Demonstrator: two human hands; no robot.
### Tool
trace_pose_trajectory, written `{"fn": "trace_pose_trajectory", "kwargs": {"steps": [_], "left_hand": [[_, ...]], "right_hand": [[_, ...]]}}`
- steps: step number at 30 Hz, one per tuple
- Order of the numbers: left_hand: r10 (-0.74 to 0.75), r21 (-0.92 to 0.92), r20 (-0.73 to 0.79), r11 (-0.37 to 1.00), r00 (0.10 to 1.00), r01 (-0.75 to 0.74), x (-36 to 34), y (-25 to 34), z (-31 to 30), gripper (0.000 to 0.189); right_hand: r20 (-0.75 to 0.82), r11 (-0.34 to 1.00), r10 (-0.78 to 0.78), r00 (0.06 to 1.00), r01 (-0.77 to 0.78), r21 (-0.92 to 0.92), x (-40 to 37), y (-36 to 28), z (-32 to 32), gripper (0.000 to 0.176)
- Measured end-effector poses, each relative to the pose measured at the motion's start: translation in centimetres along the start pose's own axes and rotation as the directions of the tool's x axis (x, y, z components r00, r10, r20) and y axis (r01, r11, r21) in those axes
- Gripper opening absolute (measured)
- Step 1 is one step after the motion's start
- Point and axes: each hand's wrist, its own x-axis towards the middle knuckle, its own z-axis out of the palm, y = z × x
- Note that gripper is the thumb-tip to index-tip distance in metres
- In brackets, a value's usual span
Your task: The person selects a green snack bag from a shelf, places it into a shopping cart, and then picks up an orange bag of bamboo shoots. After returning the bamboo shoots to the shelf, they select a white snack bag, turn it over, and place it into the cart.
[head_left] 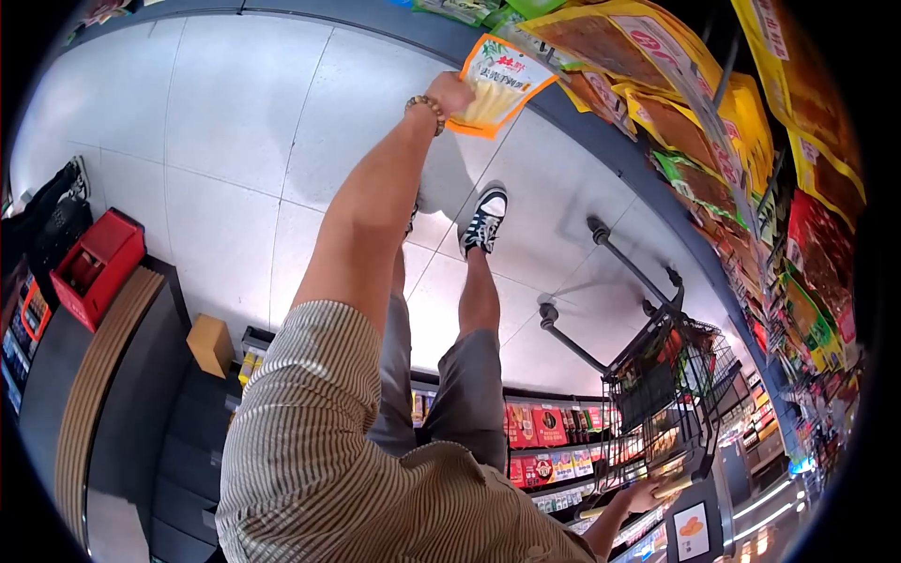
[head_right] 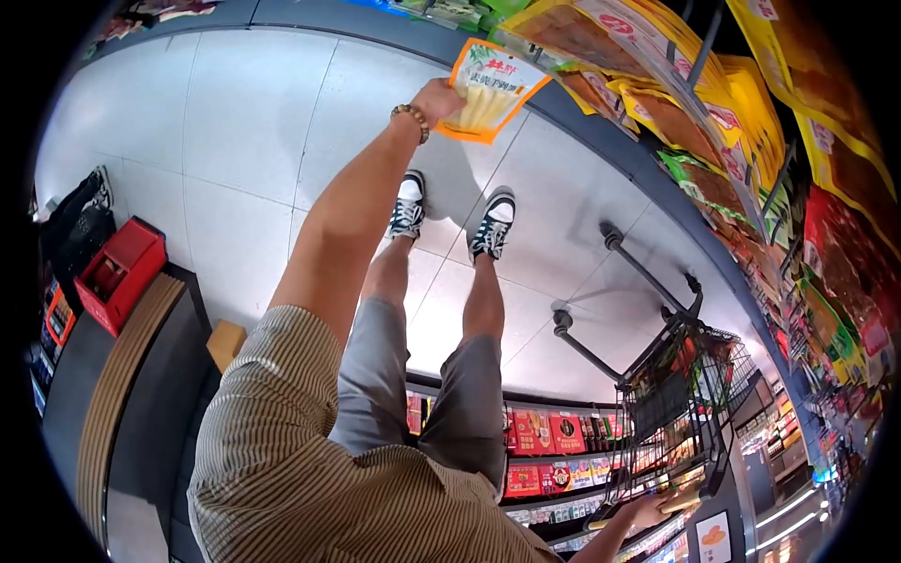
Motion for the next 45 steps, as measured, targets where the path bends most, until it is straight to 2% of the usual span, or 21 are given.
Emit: {"fn": "trace_pose_trajectory", "kwargs": {"steps": [1, 2, 4, 6, 8, 12, 14, 15, 18, 20, 23, 24, 26, 30, 33, 36, 38, 40, 42, 44, 45], "left_hand": [[0.044, 0.144, 0.022, 0.988, 0.999, -0.046, 0.6, 0.8, -0.4, 0.037], [0.047, 0.143, 0.032, 0.988, 0.998, -0.051, 1.4, 0.8, -0.5, 0.037], [0.195, 0.171, 0.059, 0.964, 0.979, -0.203, 2.3, 1.2, -0.8, 0.037], [0.166, 0.132, 0.107, 0.975, 0.980, -0.180, 1.2, 2.8, -1.4, 0.038], [0.130, -0.011, 0.173, 0.991, 0.976, -0.130, 0.4, 4.1, -1.8, 0.041], [0.153, -0.034, 0.235, 0.988, 0.960, -0.150, 1.4, 3.4, -1.3, 0.043], [0.152, -0.065, 0.219, 0.988, 0.964, -0.141, 2.2, 3.0, -0.8, 0.042], [0.153, -0.066, 0.219, 0.988, 0.964, -0.141, 2.0, 3.3, -0.8, 0.042], [0.158, -0.049, 0.198, 0.987, 0.967, -0.151, 1.5, 3.8, -0.4, 0.041], [0.121, 0.009, 0.180, 0.992, 0.976, -0.124, 2.3, 3.7, -0.1, 0.040], [0.125, -0.049, 0.166, 0.992, 0.978, -0.118, 2.6, 3.6, 0.1, 0.039], [0.126, -0.051, 0.169, 0.992, 0.978, -0.119, 2.8, 3.5, 0.1, 0.039], [0.138, -0.038, 0.178, 0.990, 0.974, -0.133, 3.2, 3.1, -0.2, 0.039], [0.157, -0.076, 0.191, 0.987, 0.969, -0.145, 3.1, 3.6, -0.5, 0.040], [0.176, -0.014, 0.128, 0.984, 0.976, -0.176, 2.7, 5.6, -0.6, 0.039], [0.160, -0.092, 0.070, 0.984, 0.985, -0.153, 3.8, 6.6, -0.2, 0.041], [0.219, 0.014, -0.099, 0.976, 0.971, -0.219, 8.2, 4.5, 1.0, 0.042], [0.240, 0.008, -0.122, 0.971, 0.963, -0.240, 6.5, 5.1, 1.2, 0.052], [0.224, 0.182, -0.273, 0.967, 0.936, -0.178, 4.9, 5.6, 1.2, 0.065], [0.267, 0.129, -0.247, 0.962, 0.931, -0.242, 5.4, 1.8, 2.1, 0.077], [0.281, 0.122, -0.232, 0.958, 0.931, -0.258, 5.3, 0.5, 2.3, 0.078]], "right_hand": [[0.017, 0.999, -0.046, 0.999, 0.045, 0.026, -0.8, -0.2, -0.2, 0.086], [0.011, 0.999, -0.039, 0.999, 0.039, 0.022, -1.4, -0.2, -0.2, 0.086], [-0.060, 0.999, -0.045, 0.997, 0.046, 0.017, -2.3, -1.1, -0.6, 0.083], [-0.053, 0.996, -0.071, 0.996, 0.074, 0.047, -2.9, -1.1, -1.0, 0.079], [-0.115, 0.995, 0.077, 0.990, -0.069, 0.070, -2.4, 0.2, -0.5, 0.070], [-0.064, 0.988, 0.089, 0.994, -0.080, 0.131, -5.8, -5.5, -2.8, 0.070], [-0.068, 0.909, 0.118, 0.991, -0.080, 0.408, -6.5, -6.6, -3.2, 0.069], [-0.069, 0.909, 0.118, 0.991, -0.080, 0.408, -5.6, -5.2, -2.6, 0.069], [-0.099, 0.969, 0.157, 0.983, -0.134, 0.210, -2.6, -0.7, -1.0, 0.068], [-0.013, 0.972, 0.221, 0.975, -0.219, 0.086, -2.1, -0.4, -0.8, 0.077], [-0.077, 0.975, 0.212, 0.974, -0.206, 0.077, -2.2, -0.3, -0.5, 0.084], [-0.080, 0.975, 0.213, 0.974, -0.208, 0.076, -3.8, -2.8, -1.4, 0.084], [-0.096, 0.992, 0.076, 0.993, -0.066, 0.104, -8.0, -9.6, -4.2, 0.089], [-0.125, 0.995, 0.073, 0.989, -0.064, 0.077, -6.5, -7.2, -3.1, 0.091], [-0.107, 0.993, 0.108, 0.988, -0.101, 0.068, -5.9, -6.3, -2.9, 0.091], [-0.084, 0.989, 0.138, 0.987, -0.133, 0.062, -4.9, -5.2, -2.3, 0.091], [-0.068, 0.987, 0.153, 0.986, -0.148, 0.067, -4.4, -4.6, -2.0, 0.092], [-0.083, 0.992, 0.114, 0.990, -0.109, 0.070, -6.1, -6.9, -3.0, 0.089], [-0.124, 0.972, 0.020, 0.992, 0.010, 0.235, -7.2, -8.1, -3.7, 0.091], [-0.076, 1.000, 0.026, 0.997, -0.027, -0.014, -6.9, -7.7, -4.2, 0.099], [-0.024, 0.993, 0.108, 0.994, -0.109, -0.047, -6.5, -7.6, -4.2, 0.087]]}}
